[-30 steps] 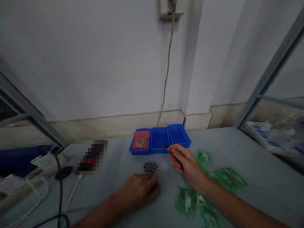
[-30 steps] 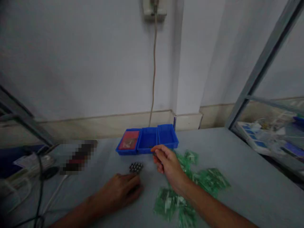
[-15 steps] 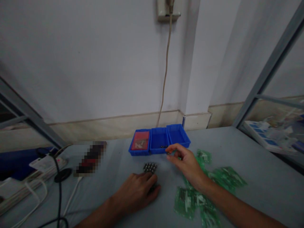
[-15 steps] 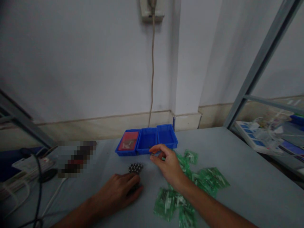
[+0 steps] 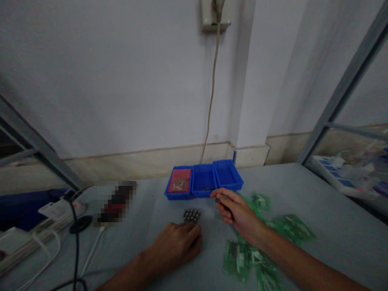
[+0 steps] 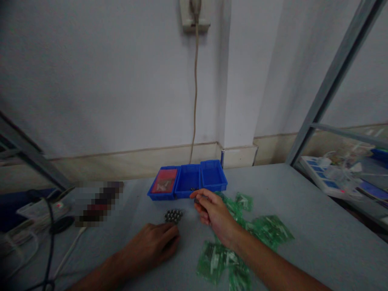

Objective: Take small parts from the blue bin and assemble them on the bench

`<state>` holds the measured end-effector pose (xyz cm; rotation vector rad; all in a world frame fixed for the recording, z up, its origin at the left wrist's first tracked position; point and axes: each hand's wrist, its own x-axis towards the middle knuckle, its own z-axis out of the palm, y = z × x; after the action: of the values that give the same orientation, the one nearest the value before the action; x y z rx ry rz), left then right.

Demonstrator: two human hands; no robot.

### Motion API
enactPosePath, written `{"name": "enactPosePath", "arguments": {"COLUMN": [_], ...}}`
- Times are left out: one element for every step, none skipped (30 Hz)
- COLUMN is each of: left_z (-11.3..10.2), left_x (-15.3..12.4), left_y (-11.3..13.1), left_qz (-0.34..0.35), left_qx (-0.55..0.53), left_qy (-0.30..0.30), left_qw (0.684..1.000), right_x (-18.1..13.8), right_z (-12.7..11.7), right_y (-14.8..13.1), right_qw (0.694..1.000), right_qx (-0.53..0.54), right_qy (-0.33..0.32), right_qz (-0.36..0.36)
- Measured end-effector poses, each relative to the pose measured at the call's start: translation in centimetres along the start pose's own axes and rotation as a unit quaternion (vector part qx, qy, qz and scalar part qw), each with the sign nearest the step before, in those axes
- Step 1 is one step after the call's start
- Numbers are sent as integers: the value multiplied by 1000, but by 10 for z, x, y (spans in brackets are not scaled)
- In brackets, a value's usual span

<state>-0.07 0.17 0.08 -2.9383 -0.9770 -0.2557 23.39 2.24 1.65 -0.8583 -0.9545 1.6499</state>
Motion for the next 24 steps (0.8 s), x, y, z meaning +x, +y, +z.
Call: {"name": "enactPosePath", "arguments": {"left_z": [-1,-1,-1,-2,-2,-1,-1,-1,0,0,1,1,0,0,-1,-2,-2,-3,-3,-2,-2,-1,-1,0], "left_x": [0,0,0,0,0,-1,-1,-1,-1,-1,-1,-1,-1,-1,-1,-1,-1,-1,-1,-1,0,0,-1,-1], "left_y": [0,0,1,1,1,1,1,1,0,0,0,0,0,0,0,0,1,1,1,1,1,0,0,0], "left_qz": [0,-1,-3,-4,-6,-8,-10,-11,-11,-11,-10,-9,-9,-9,-9,-10,-10,-10,-10,-11,-11,-11,-8,-6], "left_qx": [0,-1,-4,-9,-14,-17,-20,-21,-20,-19,-18,-17,-16,-14,-13,-13,-13,-12,-11,-9,-6,-3,1,4], "left_qy": [0,-1,-3,-6,-8,-10,-11,-13,-14,-15,-16,-17,-18,-18,-19,-21,-25,-27,-29,-30,-30,-28,-24,-21], "left_qw": [1000,1000,1000,1000,1000,1000,1000,1000,1000,1000,1000,1000,1000,1000,1000,1000,1000,1000,999,999,999,1000,1000,1000], "right_x": [0,0,0,-1,-1,-1,-1,-2,-2,-2,-2,-3,-3,-4,-5,-6,-7,-8,-9,-9,-10,-10,-9,-9], "right_z": [0,0,1,1,2,2,2,3,3,2,2,2,3,3,3,4,4,4,5,5,4,4,4,3], "right_y": [0,0,-1,-1,-1,-1,-1,0,0,0,1,1,1,2,2,2,2,1,1,1,1,1,1,0], "right_qw": [1000,1000,1000,1000,1000,999,997,994,988,981,971,959,945,929,913,899,889,881,876,873,872,872,872,873], "right_qx": [7,12,11,4,-11,-35,-64,-95,-129,-161,-197,-233,-268,-302,-330,-352,-369,-382,-392,-396,-398,-399,-399,-397], "right_qy": [-3,-6,-7,-5,0,6,14,23,30,37,44,52,61,68,72,74,73,70,67,66,65,64,64,64], "right_qz": [4,6,6,1,-8,-21,-38,-57,-77,-99,-124,-151,-179,-206,-229,-248,-262,-271,-275,-276,-276,-275,-276,-277]}}
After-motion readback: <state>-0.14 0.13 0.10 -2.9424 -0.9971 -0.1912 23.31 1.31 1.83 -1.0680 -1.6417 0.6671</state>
